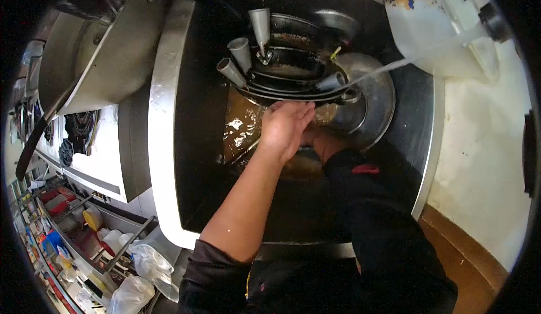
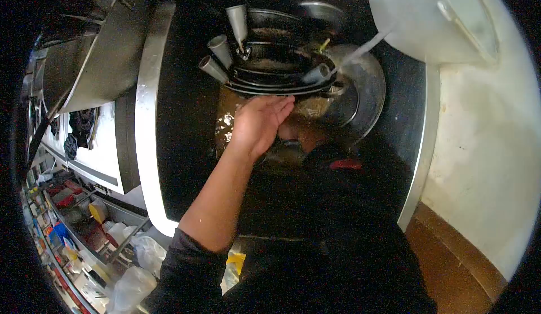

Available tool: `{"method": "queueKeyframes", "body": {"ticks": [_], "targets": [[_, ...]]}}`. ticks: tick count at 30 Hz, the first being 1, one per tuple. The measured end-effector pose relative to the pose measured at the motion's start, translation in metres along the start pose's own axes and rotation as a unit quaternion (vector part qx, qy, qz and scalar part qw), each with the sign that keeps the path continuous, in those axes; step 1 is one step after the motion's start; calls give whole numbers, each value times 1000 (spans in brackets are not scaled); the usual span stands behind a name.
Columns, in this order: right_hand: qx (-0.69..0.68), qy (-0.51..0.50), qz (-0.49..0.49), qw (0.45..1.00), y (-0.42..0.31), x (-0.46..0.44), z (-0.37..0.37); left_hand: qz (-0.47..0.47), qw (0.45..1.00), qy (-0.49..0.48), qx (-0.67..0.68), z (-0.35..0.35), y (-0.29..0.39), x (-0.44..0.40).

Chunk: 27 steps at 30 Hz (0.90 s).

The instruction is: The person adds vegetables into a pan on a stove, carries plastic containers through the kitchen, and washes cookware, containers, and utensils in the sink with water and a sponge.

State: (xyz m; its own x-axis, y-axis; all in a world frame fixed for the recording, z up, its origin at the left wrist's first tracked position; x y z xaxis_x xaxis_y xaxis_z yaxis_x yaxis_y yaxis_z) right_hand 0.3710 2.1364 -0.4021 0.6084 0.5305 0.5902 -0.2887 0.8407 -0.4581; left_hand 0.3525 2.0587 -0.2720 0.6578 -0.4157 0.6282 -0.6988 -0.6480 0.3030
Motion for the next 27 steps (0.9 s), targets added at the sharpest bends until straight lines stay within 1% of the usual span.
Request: {"method": "queueKeyframes", "body": {"ticks": [6, 8, 12, 21, 24, 27], "targets": [[0, -5, 1, 1000, -8, 3, -20, -11, 1000, 2, -24, -3, 2, 7], [3, -3, 0, 1000, -5, -3, -19, -12, 1000, -18, -14, -3, 3, 3], [0, -8, 5, 1000, 3, -11, -10, -4, 1000, 0, -27, -2, 1, 2], [-11, -28, 7, 1000, 14, -7, -13, 4, 1000, -5, -25, -8, 3, 6], [-17, -30, 6, 999, 21, -12, -10, 1, 999, 21, -30, -8, 3, 9], [-32, -39, 0, 999, 27, -12, -3, -6, 999, 2, -38, -7, 2, 7]]}}
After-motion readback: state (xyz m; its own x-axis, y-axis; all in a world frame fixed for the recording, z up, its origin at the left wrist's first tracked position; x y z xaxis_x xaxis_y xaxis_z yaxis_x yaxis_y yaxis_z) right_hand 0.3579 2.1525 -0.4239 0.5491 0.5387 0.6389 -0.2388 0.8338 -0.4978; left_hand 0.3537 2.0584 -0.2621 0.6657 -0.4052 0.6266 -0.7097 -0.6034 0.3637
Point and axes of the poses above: each hand's wrist, its own x-axis away from the middle knuckle, its own z-axis out of the back of the hand, y = z × x, the point moved 2 cm from there along -x, towards the middle knuckle, and after that the axes turned 8 degrees about z, right-handed, at the moved point
